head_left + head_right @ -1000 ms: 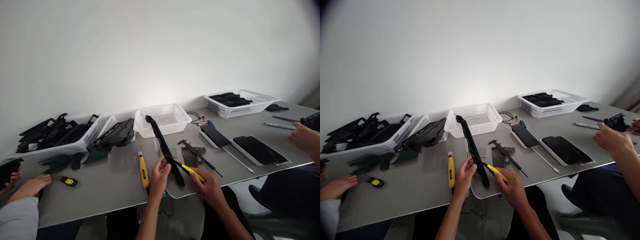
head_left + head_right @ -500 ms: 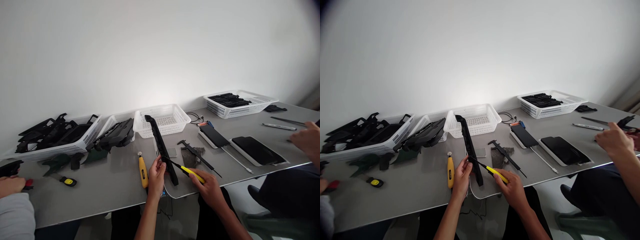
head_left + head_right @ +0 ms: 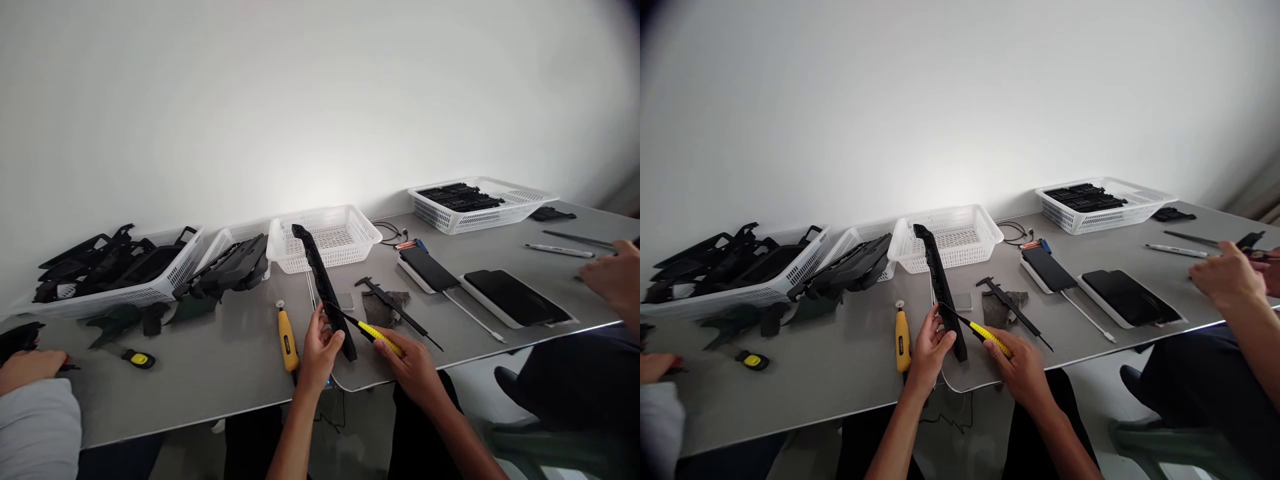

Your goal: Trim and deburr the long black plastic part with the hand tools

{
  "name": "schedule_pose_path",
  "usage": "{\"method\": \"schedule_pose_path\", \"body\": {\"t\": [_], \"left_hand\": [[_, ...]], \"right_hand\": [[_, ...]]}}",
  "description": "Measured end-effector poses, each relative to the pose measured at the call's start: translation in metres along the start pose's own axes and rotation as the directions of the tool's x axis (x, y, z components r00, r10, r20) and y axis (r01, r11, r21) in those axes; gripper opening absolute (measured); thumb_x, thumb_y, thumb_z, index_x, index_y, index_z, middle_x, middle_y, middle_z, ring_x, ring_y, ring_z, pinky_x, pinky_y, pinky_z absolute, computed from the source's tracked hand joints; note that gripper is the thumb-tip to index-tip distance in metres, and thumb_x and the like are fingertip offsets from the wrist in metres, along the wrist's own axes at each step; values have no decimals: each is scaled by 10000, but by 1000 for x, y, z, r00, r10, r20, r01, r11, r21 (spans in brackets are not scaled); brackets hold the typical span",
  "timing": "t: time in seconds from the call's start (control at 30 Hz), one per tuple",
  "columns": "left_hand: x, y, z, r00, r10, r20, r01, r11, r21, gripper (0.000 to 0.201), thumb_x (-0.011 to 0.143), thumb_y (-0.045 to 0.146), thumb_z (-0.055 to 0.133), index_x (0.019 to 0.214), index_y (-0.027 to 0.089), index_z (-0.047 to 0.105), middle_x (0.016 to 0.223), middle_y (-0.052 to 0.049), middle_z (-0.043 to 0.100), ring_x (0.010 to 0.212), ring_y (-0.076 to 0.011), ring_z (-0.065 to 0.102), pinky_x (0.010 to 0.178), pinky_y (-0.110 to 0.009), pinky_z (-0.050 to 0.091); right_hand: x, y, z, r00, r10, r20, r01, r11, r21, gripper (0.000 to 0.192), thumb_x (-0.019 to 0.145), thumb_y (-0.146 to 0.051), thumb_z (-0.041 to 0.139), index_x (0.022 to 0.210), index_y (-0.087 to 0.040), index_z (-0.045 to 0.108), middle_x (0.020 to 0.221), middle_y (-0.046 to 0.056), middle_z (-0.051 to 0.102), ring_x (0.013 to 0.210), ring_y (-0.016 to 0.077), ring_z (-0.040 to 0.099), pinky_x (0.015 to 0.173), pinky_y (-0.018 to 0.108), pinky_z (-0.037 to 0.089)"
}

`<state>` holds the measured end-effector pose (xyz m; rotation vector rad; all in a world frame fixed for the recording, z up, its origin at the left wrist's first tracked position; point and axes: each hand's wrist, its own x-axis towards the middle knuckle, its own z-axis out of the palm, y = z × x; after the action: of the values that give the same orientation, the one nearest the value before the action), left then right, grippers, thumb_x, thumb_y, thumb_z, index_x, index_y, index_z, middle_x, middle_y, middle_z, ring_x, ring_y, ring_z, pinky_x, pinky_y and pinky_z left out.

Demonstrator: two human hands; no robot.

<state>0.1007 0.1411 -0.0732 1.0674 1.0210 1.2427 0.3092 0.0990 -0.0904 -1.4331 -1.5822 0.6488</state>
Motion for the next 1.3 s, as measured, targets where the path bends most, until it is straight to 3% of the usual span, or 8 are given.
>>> {"method": "schedule_pose_path", "body": {"t": [0.2, 0.37, 0.53, 0.87, 1.3], "left_hand": [[3, -1, -1, 984, -11, -177, -11, 992, -123, 606, 787, 271, 705, 1389, 216, 658, 1454, -97, 702, 1360, -266, 638, 1095, -322, 507], [3, -2, 0, 986, 0, -168, -15, 996, -90, 542, 804, 265, 669, 1344, 213, 680, 1413, -82, 730, 1368, -251, 630, 1097, -303, 491], [5, -9, -2, 981, -3, -193, -14, 996, -84, 552, 809, 308, 733, 1350, 205, 687, 1420, -111, 731, 1353, -282, 655, 1146, -372, 491], [6, -12, -10, 965, 31, -259, -57, 994, -96, 734, 806, 619, 865, 1393, 205, 711, 1537, -152, 652, 1502, -335, 537, 1261, -438, 416], [6, -13, -11, 968, -7, -253, -48, 977, -207, 624, 828, 577, 866, 1347, 247, 761, 1566, -107, 631, 1562, -321, 459, 1295, -428, 382]], "right_hand": [[0, -8, -10, 996, -81, 42, 81, 997, -15, 481, 1026, -629, 588, 1262, -275, 813, 1029, 82, 784, 946, 249, 691, 850, 363, 567], [0, -7, -9, 999, -47, 15, 48, 999, -10, 506, 1035, -632, 568, 1259, -253, 815, 1027, 93, 780, 940, 249, 692, 842, 359, 548], [0, -4, -8, 999, -14, 31, 14, 1000, -3, 539, 1016, -677, 565, 1227, -257, 828, 1015, 92, 784, 933, 260, 693, 842, 363, 527], [1, -2, -10, 998, 6, 70, -5, 1000, -1, 500, 995, -672, 587, 1191, -288, 841, 1038, 66, 799, 936, 259, 703, 854, 369, 512], [0, -3, -12, 994, 31, 103, -31, 1000, -5, 495, 982, -656, 583, 1122, -272, 863, 1017, 76, 815, 909, 278, 699, 832, 378, 482]]}}
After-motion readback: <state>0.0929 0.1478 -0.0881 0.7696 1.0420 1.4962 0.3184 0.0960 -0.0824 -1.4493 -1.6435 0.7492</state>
